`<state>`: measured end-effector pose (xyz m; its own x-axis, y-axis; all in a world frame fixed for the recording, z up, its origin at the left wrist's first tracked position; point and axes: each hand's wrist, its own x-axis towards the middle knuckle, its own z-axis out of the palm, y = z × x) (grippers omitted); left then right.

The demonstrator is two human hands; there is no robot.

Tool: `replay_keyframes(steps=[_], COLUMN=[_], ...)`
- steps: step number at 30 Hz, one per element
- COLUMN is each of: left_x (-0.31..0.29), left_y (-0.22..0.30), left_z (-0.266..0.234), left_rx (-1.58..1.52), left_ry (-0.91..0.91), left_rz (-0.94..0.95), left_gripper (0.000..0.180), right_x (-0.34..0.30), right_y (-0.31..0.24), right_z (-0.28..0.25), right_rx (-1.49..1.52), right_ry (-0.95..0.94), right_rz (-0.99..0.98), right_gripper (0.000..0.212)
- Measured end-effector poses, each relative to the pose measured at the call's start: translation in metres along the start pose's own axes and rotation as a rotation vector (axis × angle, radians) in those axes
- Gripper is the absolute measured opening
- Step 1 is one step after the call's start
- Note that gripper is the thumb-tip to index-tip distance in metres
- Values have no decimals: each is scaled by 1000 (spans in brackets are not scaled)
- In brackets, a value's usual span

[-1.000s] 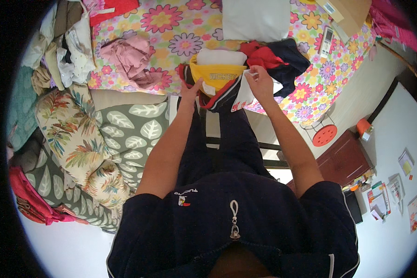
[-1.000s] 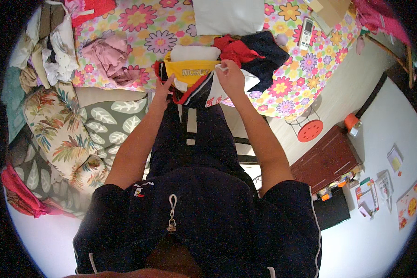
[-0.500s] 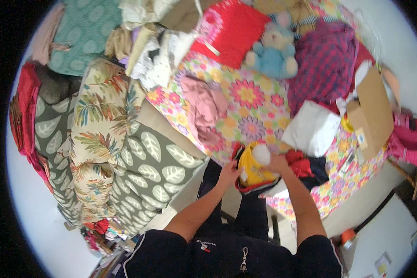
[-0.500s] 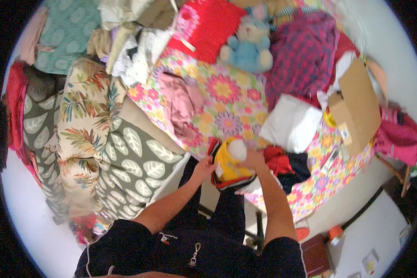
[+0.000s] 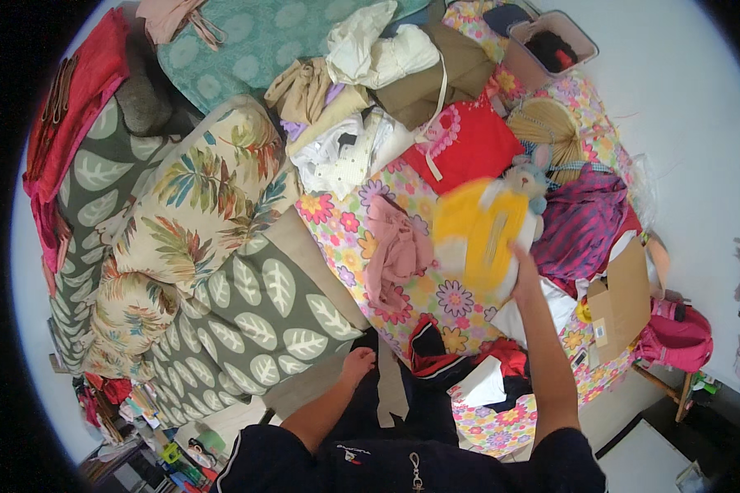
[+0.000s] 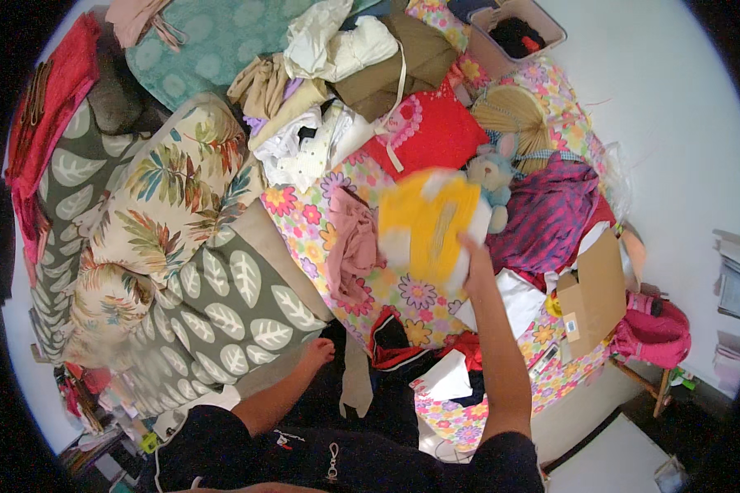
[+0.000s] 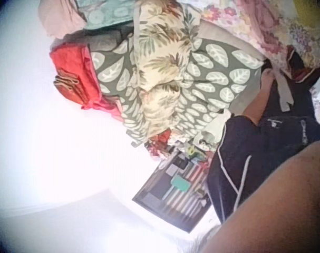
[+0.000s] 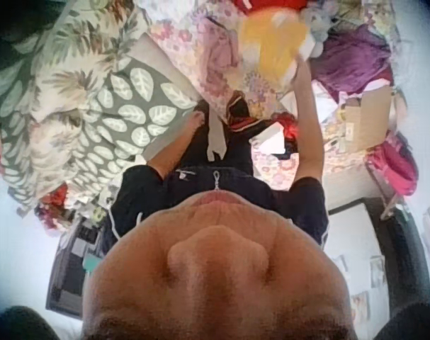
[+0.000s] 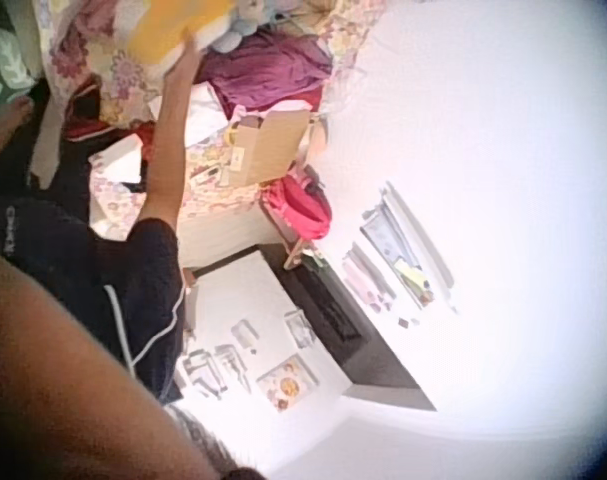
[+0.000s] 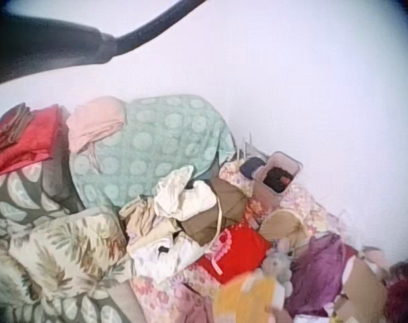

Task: The person folds a red fabric item with a zipper and places it on a pile. They then pick up and fold several other clothing items, including beige shorts and a pink patterned garment, arranging them on a floral-patterned bed.

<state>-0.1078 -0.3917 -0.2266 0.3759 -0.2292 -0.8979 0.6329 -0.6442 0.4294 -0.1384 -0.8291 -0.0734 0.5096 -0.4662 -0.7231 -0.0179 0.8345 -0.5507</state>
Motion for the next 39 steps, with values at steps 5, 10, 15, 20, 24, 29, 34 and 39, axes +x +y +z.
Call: replay_keyframes(steps=[5,10,15,20,24,29,34,39], left_x=[-35,-21,-13,-8,-17,-16,-25,-42], left_y=[28,12,14,16,37,35,40,37], left_z=[-35,-57,-50,-25,-10,13,60,113], left_rx=[-59,-145,-89,-104,58,280,314,301], left_ry=[82,84,21,-153,-142,-153,-218,-277], left_rz=[-136,-125,-141,-110,-141,-198,-151,-125], left_gripper=[19,19,17,22,27,28,30,30], right_x=[84,137,131,41,-67,-118,-68,-13], right_y=[-106,-103,24,171,192,176,121,100], right_z=[182,248,138,-109,-253,-369,-369,-418], right_rx=[94,-294,-530,-1437,-754,-761,-889,-849], right_ry=[-324,-87,-318,35,391,1208,1010,921], right_rz=[-315,-246,-146,-195,-217,-91,-373,-166], right_gripper=[46,25,25,25,22,36,81,103])
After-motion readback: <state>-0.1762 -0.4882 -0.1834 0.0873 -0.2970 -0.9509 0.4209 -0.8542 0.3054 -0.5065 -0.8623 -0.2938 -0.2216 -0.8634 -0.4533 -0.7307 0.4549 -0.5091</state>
